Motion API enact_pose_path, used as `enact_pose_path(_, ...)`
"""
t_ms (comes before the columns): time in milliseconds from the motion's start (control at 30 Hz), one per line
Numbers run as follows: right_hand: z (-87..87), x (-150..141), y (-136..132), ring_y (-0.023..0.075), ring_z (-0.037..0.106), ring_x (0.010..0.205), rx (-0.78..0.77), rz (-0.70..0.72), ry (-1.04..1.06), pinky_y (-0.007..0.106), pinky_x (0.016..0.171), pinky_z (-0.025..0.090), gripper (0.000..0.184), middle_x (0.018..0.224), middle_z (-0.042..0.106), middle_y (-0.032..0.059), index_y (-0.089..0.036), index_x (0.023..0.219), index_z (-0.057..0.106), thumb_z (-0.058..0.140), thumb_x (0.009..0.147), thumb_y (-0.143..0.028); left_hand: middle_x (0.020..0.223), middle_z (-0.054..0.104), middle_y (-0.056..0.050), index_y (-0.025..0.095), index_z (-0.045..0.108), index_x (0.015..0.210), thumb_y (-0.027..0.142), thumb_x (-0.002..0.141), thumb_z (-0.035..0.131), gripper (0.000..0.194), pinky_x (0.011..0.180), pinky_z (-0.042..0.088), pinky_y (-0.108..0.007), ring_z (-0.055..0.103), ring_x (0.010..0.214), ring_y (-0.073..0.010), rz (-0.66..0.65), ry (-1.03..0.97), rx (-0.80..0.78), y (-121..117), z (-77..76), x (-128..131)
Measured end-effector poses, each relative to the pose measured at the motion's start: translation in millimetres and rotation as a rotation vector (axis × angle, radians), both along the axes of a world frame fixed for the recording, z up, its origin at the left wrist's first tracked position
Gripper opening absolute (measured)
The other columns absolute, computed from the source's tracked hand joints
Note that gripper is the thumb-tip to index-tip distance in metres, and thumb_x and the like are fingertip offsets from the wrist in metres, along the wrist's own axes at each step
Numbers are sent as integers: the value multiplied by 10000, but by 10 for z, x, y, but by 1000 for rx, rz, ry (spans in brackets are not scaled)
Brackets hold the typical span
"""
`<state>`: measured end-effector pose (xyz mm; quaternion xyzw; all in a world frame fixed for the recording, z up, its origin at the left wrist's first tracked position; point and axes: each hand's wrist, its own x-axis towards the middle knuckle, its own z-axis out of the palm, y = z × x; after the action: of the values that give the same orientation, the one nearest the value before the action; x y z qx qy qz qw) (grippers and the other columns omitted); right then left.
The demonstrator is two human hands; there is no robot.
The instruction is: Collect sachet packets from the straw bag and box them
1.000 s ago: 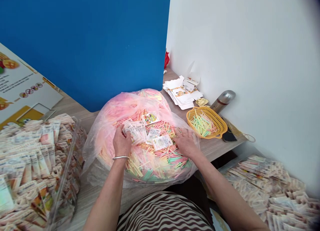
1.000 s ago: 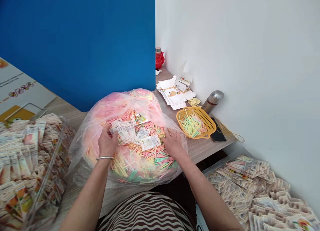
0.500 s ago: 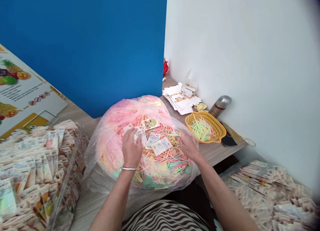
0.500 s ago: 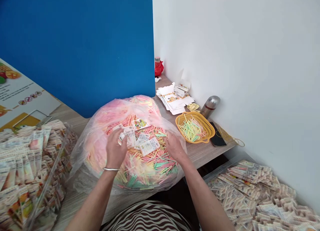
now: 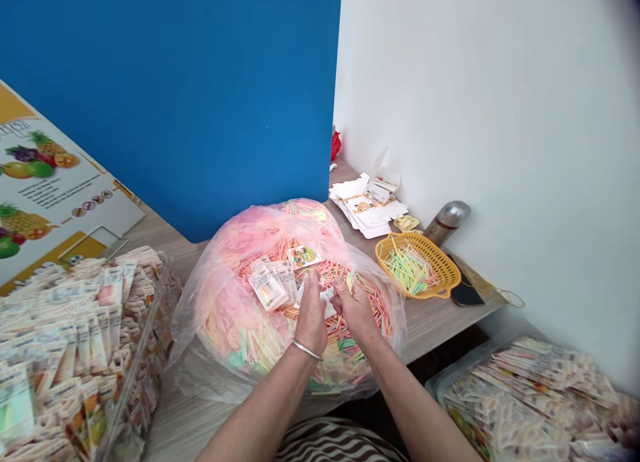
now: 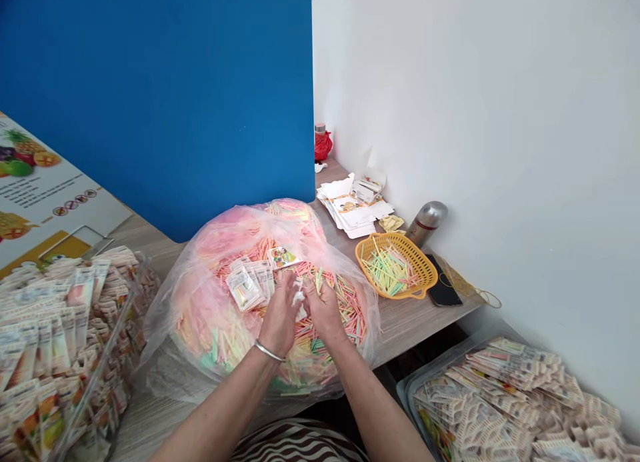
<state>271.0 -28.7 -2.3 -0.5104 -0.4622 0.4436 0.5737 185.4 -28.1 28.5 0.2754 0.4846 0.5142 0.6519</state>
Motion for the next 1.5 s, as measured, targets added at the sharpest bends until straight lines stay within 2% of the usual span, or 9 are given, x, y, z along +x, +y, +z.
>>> enact_pose_path(200, 10, 0, 24, 201, 557, 777, 204, -187, -304, 349, 771, 452, 311, 771, 619, 41, -210, 683, 538, 524, 914, -417, 1016, 675, -110, 125, 663, 975, 547, 953, 414, 491, 840, 520, -266, 645, 973, -182, -83, -486, -281, -71, -38, 105)
enact_pose_path(367, -59, 48, 53, 223, 594, 992, 304, -189, -318, 398, 942, 431, 278, 996, 675, 74, -209, 630, 539, 594, 881, -314, 926, 678, -78, 127, 678, 960, 477, 978, 408, 442, 822, 524, -243, 649, 873, -145, -36, -579, -229, -50, 13, 125)
enact_pose_path(500, -79, 90, 44, 225, 556, 1138, 316, -166, -308, 432, 1053, 380, 240, 1127, 667, 75, -225, 856, 684, 492, 954, -330, 958, 680, -89, 133, 680, 949, 515, 952, 441, 450, 876, 512, -265, 643, 902, -154, -62, -523, -180, -65, -72, 137)
enact_pose_path(600, -50, 149, 24, 225, 554, 1160, 290, -129, -270, 441, 1079, 366, 291, 1152, 669, 71, -234, 997, 705, 444, 980, -360, 1045, 674, -101, 159, 666, 1024, 466, 957, 429, 394, 915, 496, -318, 633, 963, -177, -115, -168, -17, -40, -180, 66)
enact_pose_path(733, 3, 243, 5, 217, 625, 977, 231, -138, -208, 394, 948, 465, 324, 986, 702, 68, -208, 1047, 692, 432, 983, -390, 1190, 639, -111, 198, 647, 1128, 237, 877, 564, 267, 1063, 375, -435, 527, 1181, -256, -273, 919, 404, 111, -271, -132)
enact_pose_path(867, -4, 337, -2, 213, 619, 824, 182, -288, -244, 345, 794, 485, 285, 845, 693, 55, -183, 863, 676, 527, 923, -419, 1073, 666, -105, 217, 648, 1087, 127, 735, 699, 368, 1038, 347, -464, 517, 1154, -298, -405, 1431, 417, 291, -340, -250)
enact_pose_path(1067, -133, 449, -10, 247, 618, 940, 52, -277, -256, 383, 873, 460, 260, 949, 704, 85, -186, 854, 687, 611, 845, -434, 708, 600, -41, 197, 619, 668, 249, 737, 720, 133, 878, 378, -351, 564, 813, -225, -283, 1126, 438, 389, -346, -319)
enact_pose_path(1267, -101, 421, 21, 205, 584, 703, 12, -41, -266, 320, 658, 442, 197, 768, 679, 27, -210, 807, 686, 617, 834, -393, 675, 594, -1, 184, 615, 766, 431, 776, 637, 247, 634, 374, -250, 522, 634, -150, -395, 705, 329, 335, -232, -446)
enact_pose_path(1500, 217, 441, -34, 180, 512, 593, 70, 213, -573, 296, 598, 354, 288, 597, 602, 5, -225, 630, 642, 612, 855, -402, 544, 456, 34, 168, 525, 553, 373, 736, 663, 307, 565, 263, -241, 381, 553, -100, -479, 846, 354, 196, -127, -530)
